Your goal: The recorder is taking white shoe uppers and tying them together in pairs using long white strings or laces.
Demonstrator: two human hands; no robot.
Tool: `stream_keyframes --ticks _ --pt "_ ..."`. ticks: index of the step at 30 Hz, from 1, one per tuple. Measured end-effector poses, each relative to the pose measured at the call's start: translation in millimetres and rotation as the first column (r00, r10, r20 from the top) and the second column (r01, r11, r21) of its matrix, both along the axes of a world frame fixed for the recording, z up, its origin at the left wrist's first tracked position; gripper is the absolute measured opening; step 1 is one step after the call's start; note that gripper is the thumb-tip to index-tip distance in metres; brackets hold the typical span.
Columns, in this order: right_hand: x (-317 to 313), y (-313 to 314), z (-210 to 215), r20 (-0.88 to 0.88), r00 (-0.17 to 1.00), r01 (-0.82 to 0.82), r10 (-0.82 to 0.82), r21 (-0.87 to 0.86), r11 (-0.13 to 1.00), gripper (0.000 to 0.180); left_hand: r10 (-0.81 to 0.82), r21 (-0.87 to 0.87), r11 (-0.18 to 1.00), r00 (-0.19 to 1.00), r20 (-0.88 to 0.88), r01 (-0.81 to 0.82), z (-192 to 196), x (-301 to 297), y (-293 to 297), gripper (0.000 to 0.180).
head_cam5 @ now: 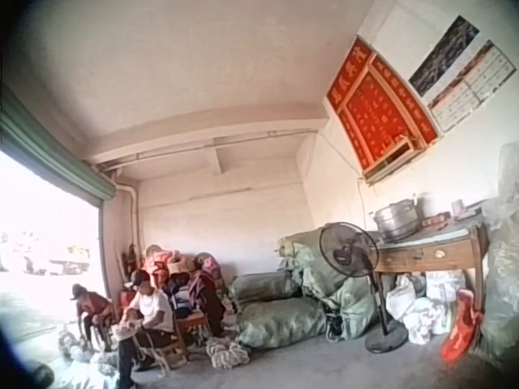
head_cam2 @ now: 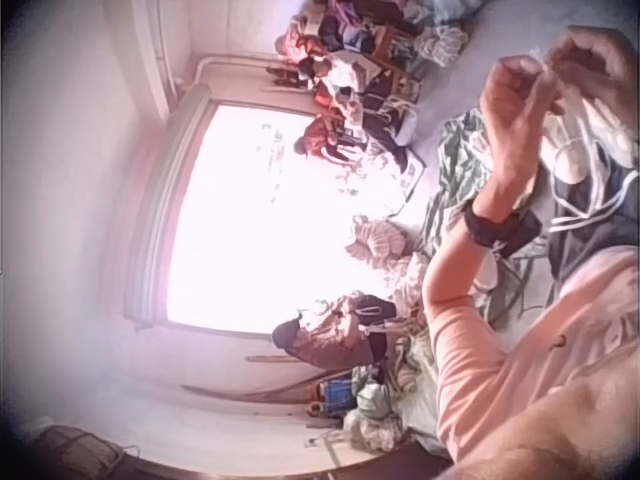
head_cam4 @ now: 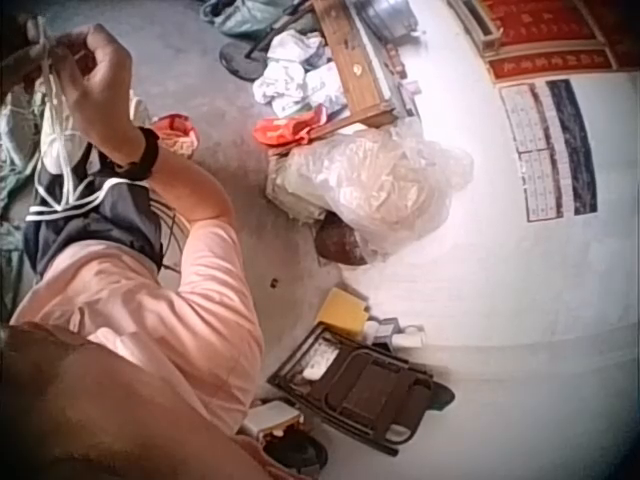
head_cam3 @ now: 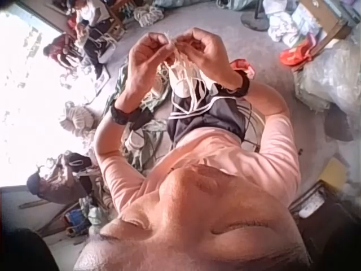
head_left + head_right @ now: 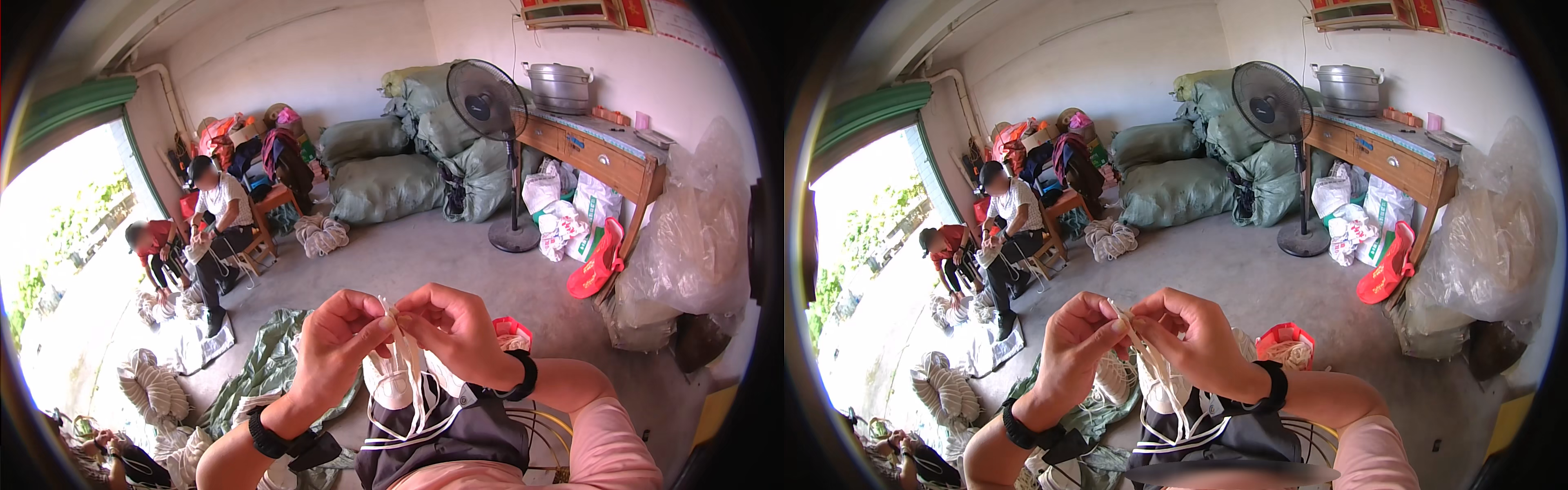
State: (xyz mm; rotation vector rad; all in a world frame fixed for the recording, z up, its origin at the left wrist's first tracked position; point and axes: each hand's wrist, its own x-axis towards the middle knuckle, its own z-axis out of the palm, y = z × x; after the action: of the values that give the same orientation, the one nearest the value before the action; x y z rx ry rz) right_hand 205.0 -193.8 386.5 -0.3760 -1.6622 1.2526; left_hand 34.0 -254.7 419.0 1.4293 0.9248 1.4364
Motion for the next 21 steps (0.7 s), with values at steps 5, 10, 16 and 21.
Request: stream_keyframes --ticks 5,10,16,21 --pt "3.2 -2.1 3.1 0.044 0.999 0.024 -0.026 0.058 0.998 0.014 -0.033 -0.009 0.999 0.999 0.011 0.033 1.8 1.0 -1.0 0.012" --pt "4.2 -3.5 3.4 0.044 0.999 0.023 -0.027 0.072 0.997 0.015 -0.026 -0.026 0.999 0.999 0.019 0.027 2.1 2.2 -1.3 0.013" --pt "4.7 -4.4 5.1 0.030 0.999 0.030 -0.033 0.103 0.994 0.016 -0.031 -0.038 0.999 0.999 0.029 0.032 0.1 0.6 -0.2 0.012" --pt "3.8 -2.7 3.3 0.062 0.996 0.049 -0.059 0.153 0.987 0.014 -0.040 -0.044 0.998 0.998 0.055 0.042 -2.2 -1.5 -0.5 0.011"
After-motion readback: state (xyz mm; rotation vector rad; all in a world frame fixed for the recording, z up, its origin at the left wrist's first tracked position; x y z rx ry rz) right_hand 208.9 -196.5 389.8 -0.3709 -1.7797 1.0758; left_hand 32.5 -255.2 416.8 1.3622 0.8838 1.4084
